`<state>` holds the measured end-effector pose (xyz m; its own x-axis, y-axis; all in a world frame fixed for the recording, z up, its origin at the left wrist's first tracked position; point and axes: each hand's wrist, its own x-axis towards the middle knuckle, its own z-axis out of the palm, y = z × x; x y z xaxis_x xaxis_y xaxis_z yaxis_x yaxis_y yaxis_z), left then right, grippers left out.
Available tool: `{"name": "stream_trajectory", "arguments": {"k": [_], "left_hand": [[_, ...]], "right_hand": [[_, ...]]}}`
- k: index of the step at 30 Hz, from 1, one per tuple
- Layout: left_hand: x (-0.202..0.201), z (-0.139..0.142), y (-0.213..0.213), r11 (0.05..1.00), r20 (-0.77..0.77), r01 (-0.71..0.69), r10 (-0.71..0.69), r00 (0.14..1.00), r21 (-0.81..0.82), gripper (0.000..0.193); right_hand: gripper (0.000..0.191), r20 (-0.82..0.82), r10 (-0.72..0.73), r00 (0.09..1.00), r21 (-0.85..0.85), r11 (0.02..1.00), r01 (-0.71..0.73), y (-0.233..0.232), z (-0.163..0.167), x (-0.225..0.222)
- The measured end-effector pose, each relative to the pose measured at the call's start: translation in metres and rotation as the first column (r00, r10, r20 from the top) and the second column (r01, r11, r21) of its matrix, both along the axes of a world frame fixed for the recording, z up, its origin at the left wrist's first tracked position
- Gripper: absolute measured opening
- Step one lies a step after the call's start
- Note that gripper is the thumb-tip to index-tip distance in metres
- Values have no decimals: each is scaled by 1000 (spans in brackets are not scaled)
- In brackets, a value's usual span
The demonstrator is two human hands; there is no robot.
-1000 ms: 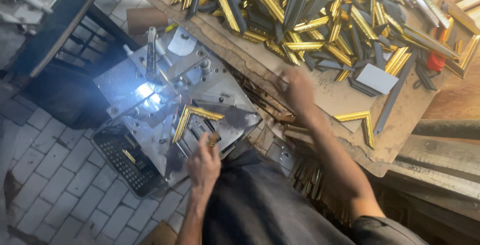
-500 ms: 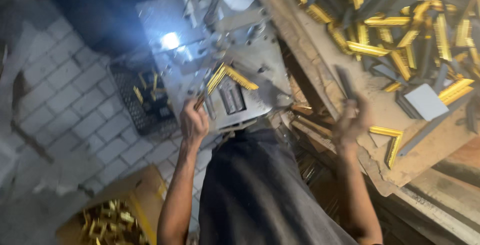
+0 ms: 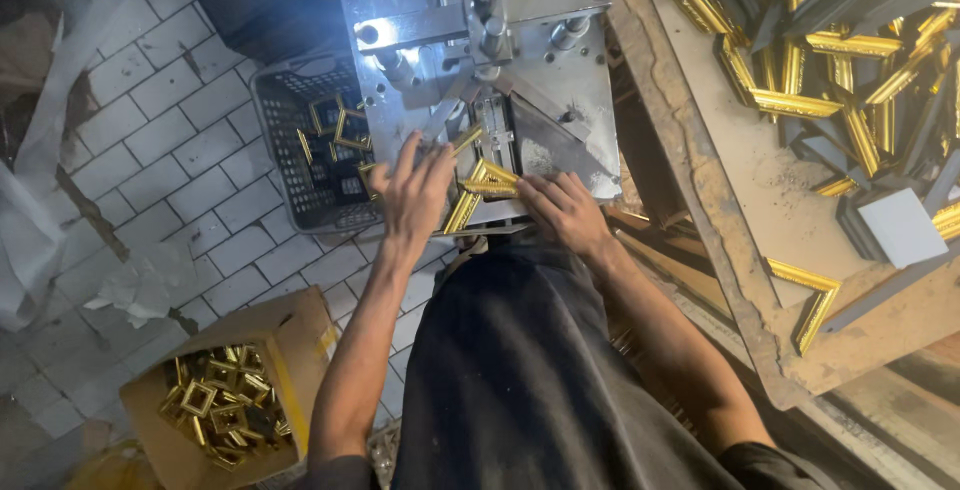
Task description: The person places mitered gold picture frame corners into a frame joining machine, aligns them, and operates the machine to fasten the corners together. They then place the joined frames into a cardboard box and pick up new frame corner pieces from the workbench to repeat the process.
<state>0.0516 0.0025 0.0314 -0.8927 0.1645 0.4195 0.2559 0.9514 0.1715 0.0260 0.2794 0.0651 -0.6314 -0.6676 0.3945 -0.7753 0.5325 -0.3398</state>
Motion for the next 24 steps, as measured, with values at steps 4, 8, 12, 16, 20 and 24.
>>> {"name": "stream_trajectory", "arguments": {"k": [4, 8, 12, 16, 20, 24], "left_hand": [[-8, -2, 12, 995, 43, -66, 69, 997, -70, 32], [-25, 4, 12, 994, 45, -104, 103, 994, 22, 35], [-43, 6, 11, 955, 69, -142, 128, 989, 261, 34], [-49, 4, 12, 951, 3, -157, 162, 987, 267, 34], [-48, 5, 10, 951, -18, -119, 129, 991, 287, 32], [-48, 8, 9, 939, 68, -103, 85, 994, 328, 27]], "right_hand": [[31, 76, -230, 970, -139, 961, 238, 18, 2, 4], [33, -16, -375, 927, 62, 925, 375, 20, 9, -9], [22, -251, -456, 854, 17, 880, 475, -2, 2, -40], [29, 62, -388, 920, -49, 919, 391, -24, -16, -73], [21, 105, -413, 905, -158, 891, 425, -26, -24, -78], [25, 121, -429, 895, -125, 888, 442, -22, -23, -71]]}}
